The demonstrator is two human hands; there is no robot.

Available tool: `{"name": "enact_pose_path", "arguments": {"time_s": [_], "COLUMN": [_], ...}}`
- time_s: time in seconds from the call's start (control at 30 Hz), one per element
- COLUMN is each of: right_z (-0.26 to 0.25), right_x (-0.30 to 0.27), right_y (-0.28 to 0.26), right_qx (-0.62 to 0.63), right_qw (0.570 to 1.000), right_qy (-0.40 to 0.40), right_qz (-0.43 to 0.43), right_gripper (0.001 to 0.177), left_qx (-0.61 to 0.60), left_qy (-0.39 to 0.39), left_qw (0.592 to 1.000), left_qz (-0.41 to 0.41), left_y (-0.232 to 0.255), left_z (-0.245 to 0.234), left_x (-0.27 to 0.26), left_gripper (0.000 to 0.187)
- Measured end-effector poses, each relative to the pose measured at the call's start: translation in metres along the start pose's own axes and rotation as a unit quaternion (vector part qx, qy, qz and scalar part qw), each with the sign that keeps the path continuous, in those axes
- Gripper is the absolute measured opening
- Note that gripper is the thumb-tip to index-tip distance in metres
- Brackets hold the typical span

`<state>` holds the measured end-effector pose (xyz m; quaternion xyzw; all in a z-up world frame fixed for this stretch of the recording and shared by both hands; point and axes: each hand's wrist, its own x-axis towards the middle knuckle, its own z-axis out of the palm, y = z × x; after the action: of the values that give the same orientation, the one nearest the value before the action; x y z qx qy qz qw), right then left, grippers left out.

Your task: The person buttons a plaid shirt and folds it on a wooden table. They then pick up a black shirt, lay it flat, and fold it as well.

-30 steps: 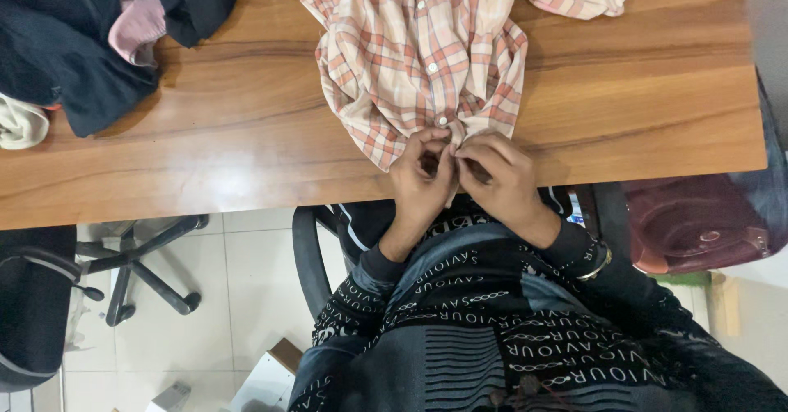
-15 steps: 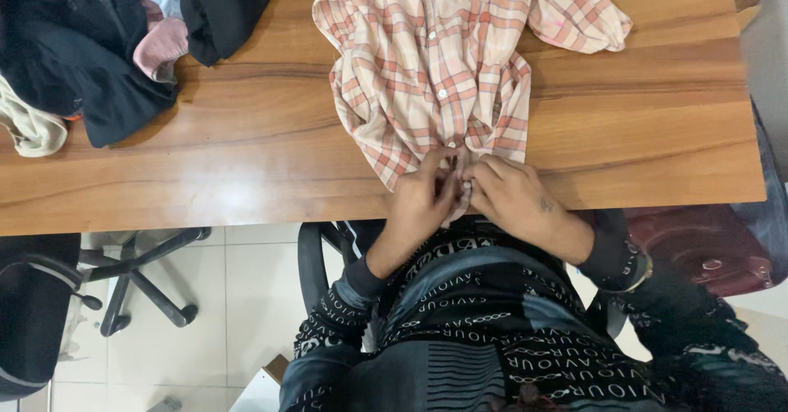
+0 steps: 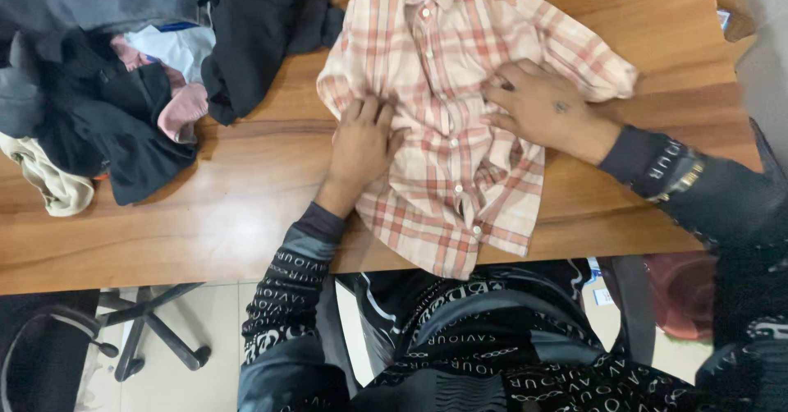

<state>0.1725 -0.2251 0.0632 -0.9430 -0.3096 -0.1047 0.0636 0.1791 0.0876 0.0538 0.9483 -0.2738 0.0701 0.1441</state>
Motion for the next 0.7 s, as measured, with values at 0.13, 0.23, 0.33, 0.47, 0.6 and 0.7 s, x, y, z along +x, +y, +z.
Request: {"name": "enact_pose_path", "arguments": {"time_s": [0.13,0.23,0.33,0.47,0.6,0.7], "right_z": [-0.012,-0.026,-0.027,0.008,0.037,0.041], "right_x": [-0.027,-0.028,0.003,0.062,0.072,0.055], "right_y": [0.032,0.061,0.082,0.097,0.105,0.123], "right_qx": [0.047,0.173,0.136,0.116,0.206,0.387], "right_qw": [0.989,0.929,0.950,0.965,0.951,0.883], "right_qy": [-0.138,-0.223,-0.108,-0.089,-0.138,-0.124], "right_qz": [0.039,0.240,0.261,0.219,0.186,0.237], "right_gripper": [0.031,0.037,0.045,0.082,0.054,0.040], "left_qx": [0.015,-0.139,-0.073,-0.163,-0.243,-0.285], "left_qy": [-0.039,-0.241,0.019,0.067,-0.116,-0.235], "left_qw": [0.998,0.956,0.997,0.982,0.959,0.927], "left_qz": [0.052,-0.092,-0.018,0.073,0.091,0.069], "left_y": [0.007,-0.006,-0.031,-0.074,-0.100,-0.107], "left_z": [-0.024,-0.056,-0.056,-0.023,0.022,0.030], "left_x": [-0.030,-0.020,0.026,0.111,0.161,0.155], "left_gripper": [0.061,0.047,0.029,0.048,0.070,0.054]}}
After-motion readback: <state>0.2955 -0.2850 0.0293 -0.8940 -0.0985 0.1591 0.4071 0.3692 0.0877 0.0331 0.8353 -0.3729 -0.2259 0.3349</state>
